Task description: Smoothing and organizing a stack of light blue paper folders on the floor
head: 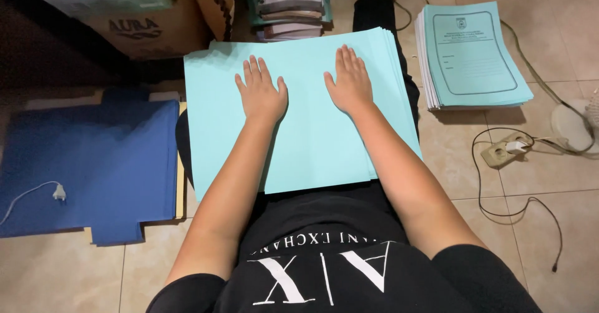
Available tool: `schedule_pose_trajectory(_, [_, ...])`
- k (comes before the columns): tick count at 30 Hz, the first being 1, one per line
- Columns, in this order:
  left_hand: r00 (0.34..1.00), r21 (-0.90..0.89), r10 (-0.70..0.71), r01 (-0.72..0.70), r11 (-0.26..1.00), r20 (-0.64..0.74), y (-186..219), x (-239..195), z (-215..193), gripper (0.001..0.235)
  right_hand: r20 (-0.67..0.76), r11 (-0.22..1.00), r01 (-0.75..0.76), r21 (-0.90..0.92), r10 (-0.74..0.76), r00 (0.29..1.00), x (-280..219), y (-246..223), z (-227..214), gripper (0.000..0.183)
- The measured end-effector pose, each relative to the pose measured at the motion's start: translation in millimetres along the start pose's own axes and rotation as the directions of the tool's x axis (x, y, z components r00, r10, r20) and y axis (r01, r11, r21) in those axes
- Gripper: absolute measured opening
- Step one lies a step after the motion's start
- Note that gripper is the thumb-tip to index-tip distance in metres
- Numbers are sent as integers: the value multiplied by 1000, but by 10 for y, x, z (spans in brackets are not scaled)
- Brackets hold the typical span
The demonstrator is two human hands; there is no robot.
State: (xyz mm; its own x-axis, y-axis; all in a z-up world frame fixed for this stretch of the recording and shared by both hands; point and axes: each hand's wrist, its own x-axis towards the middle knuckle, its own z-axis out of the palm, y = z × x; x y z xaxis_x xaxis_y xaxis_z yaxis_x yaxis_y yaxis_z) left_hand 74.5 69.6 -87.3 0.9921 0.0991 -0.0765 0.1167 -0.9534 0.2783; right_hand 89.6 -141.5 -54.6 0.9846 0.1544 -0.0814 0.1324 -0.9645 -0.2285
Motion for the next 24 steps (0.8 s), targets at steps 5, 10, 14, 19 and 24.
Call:
schedule_pose_trajectory(5, [1000,-1,1,0,1000,21,-4,-73,-41,72,26,1000,26,-3,-26,999,-225,60,-25,68])
schedule_pose_trajectory(10, [1000,112,-4,1,994,30,161,36,32,73,-1,996,79,-43,-79,997,-69,-54,82,67])
schedule_pose_trajectory(14, [978,127,191,-200,971,80,350,162,60,63,-25,965,260,-35,-261,965,130,-288,165,60])
schedule_pose_trajectory(19, [975,57,216,-220,974,58,303,254,46,62,-51,964,264,-35,-266,963,373,-174,199,59])
schedule_pose_trajectory(24, [999,0,20,-20,1000,-25,89,223,35,68,-27,1000,24,4,-24,999,297,-35,64,66])
